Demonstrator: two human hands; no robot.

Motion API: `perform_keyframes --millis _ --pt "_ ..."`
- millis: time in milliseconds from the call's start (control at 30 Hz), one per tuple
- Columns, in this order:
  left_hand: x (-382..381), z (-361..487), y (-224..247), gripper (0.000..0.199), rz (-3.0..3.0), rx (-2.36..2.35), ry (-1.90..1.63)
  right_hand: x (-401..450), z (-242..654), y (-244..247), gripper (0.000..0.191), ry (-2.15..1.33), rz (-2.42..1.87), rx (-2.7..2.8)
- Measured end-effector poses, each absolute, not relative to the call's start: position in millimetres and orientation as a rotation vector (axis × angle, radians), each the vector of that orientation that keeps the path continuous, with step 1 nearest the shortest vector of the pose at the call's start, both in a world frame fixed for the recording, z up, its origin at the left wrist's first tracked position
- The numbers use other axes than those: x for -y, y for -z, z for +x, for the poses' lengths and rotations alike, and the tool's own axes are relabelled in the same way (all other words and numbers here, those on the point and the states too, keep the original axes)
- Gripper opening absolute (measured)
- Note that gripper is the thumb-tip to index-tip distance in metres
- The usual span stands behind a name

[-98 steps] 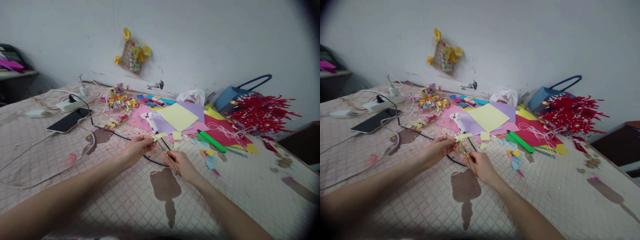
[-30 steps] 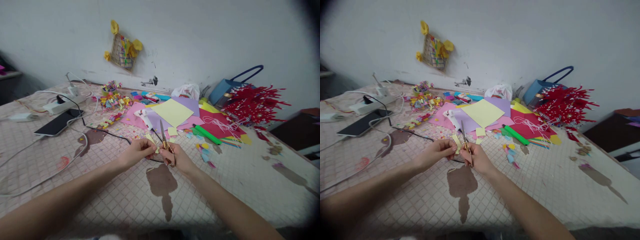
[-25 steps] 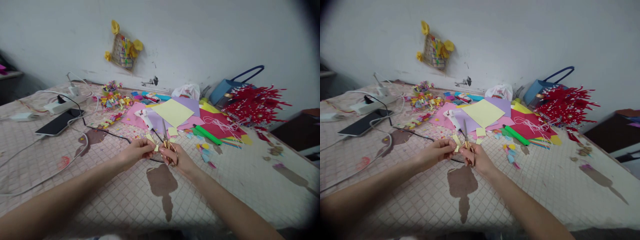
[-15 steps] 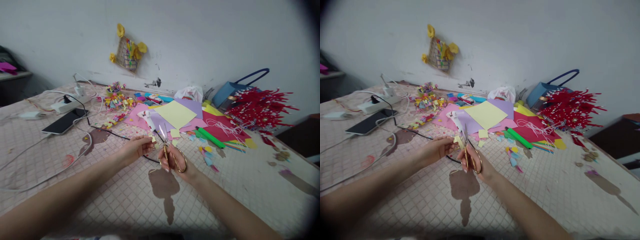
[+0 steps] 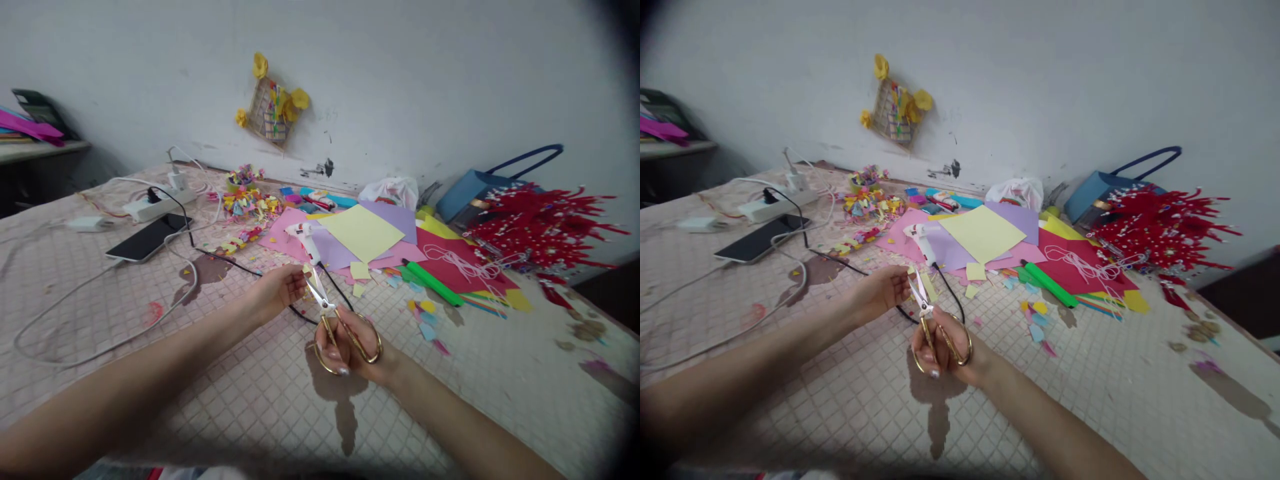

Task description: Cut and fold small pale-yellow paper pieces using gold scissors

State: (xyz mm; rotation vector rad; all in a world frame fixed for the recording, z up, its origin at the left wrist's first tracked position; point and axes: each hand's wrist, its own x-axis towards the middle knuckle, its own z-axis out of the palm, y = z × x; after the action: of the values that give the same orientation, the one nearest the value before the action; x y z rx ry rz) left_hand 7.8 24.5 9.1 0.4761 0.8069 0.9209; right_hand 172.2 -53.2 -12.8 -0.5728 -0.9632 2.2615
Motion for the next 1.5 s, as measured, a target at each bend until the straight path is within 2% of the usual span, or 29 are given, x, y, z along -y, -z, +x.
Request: perform_keyframes --millis 1067,1500 --pt "-21.7 8.9 -8.3 0.015 0.467 -0.796 -0.866 52.8 172.7 10.0 0.055 -2.252 -0.605 0.905" --pt "-18.6 8.2 -2.8 0.008 0.776 -0.755 -0.964 51.0 174.1 4.5 0.052 -2.13 -0.735 0.941"
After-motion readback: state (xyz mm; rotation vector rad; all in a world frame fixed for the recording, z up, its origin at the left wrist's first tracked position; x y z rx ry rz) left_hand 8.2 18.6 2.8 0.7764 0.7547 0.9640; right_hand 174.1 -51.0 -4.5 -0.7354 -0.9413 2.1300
